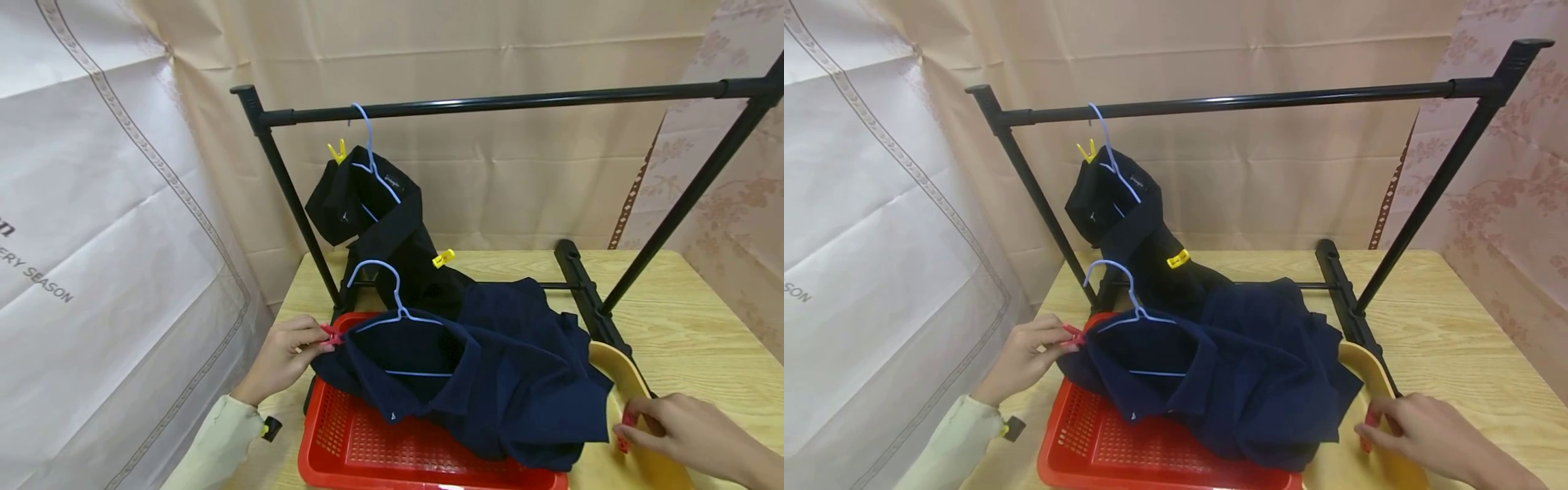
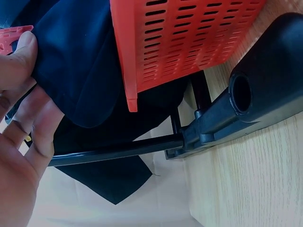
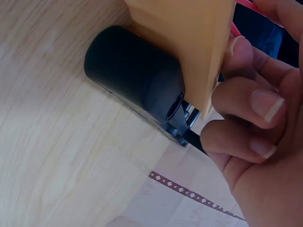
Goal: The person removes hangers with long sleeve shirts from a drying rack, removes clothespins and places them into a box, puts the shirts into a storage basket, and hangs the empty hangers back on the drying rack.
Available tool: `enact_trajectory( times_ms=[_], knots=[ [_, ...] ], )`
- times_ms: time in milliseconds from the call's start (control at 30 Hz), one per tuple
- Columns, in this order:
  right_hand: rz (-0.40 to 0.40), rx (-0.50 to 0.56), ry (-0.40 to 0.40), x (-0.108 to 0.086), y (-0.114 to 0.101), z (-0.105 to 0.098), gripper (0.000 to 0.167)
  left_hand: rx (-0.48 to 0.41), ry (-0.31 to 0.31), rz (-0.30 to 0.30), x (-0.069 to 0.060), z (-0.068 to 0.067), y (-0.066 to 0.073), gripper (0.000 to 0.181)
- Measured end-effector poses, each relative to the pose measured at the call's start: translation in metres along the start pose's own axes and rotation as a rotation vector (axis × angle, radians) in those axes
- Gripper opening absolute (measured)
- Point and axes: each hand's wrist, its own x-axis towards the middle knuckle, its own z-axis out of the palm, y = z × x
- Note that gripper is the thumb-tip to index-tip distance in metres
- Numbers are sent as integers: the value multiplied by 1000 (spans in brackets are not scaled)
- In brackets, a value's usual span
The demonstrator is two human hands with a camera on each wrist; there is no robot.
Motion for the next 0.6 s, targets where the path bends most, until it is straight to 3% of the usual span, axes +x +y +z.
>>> enact_trajectory(
  times_ms=[300, 600],
  knots=[
    [34, -51, -51, 3, -9, 2, 27, -4, 0, -15, -2, 0, 1, 23],
    [-13, -197, 26, 1, -12, 6, 35, -9, 11, -8, -2, 0, -1, 23]
  ],
)
